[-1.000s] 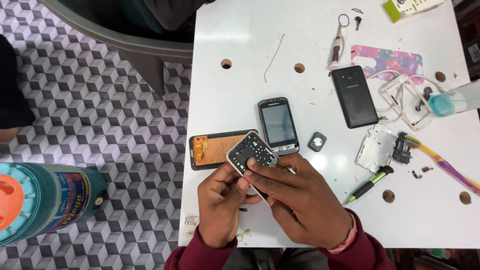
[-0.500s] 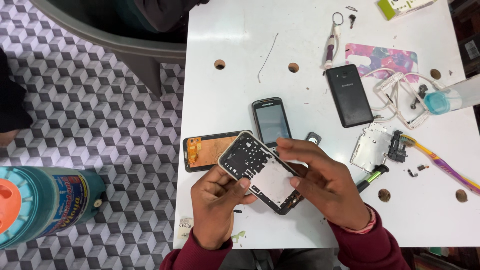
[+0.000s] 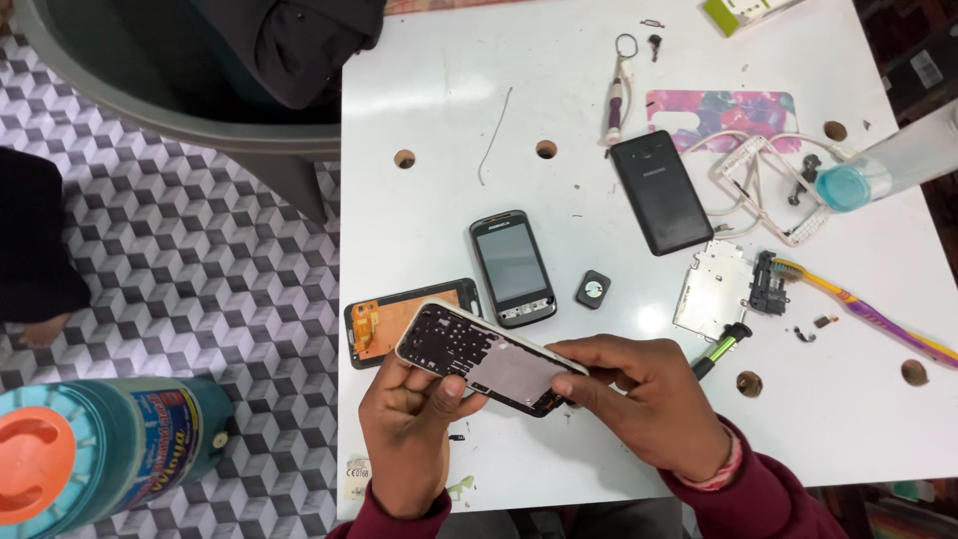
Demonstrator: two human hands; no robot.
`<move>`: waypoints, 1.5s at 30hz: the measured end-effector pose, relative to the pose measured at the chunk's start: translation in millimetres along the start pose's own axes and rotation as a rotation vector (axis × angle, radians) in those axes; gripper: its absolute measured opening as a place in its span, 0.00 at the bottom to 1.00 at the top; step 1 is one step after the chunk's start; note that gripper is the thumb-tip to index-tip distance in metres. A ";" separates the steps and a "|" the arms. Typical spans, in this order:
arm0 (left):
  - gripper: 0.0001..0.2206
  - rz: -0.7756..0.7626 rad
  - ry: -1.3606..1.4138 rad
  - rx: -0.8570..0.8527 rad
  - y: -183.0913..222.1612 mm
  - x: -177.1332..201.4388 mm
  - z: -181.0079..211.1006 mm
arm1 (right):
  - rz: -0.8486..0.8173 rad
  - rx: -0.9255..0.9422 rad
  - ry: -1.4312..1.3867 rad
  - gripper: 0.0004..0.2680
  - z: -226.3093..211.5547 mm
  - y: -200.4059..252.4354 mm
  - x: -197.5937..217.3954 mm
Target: The person assembles a smartphone by placing the motherboard into the phone frame and aligning the components. They repeatedly insert and remove the motherboard to check fitment before leaving the components partially assembled on the table.
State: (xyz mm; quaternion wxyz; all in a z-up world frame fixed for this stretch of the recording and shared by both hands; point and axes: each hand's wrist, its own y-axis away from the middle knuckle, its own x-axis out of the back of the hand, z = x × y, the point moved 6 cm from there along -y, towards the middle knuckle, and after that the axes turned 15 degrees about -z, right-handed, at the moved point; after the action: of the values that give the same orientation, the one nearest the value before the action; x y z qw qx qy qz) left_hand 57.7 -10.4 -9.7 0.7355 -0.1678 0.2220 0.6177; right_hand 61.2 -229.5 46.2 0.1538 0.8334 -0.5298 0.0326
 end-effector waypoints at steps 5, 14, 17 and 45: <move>0.37 0.035 -0.092 0.008 -3.6 -17.7 8.4 | 0.063 -0.060 0.059 0.10 -0.2 -7.3 14.7; 0.28 0.123 0.000 -0.150 -28.0 -49.1 17.3 | -0.117 0.096 -0.285 0.22 -21.8 -27.3 30.0; 0.23 0.097 -0.010 -0.185 -38.7 -58.2 17.6 | -0.016 0.127 -0.268 0.17 -15.5 -37.6 40.3; 0.11 -0.068 -0.423 -0.259 -105.1 -92.3 -3.8 | 0.186 0.347 -0.123 0.07 18.7 -39.9 115.8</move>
State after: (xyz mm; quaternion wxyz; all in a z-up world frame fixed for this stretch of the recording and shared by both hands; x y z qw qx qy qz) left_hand 147.8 -108.3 33.5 0.7582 -0.1352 -0.0237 0.6374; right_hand 145.4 -320.5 44.7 -0.0287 0.7952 -0.5995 0.0866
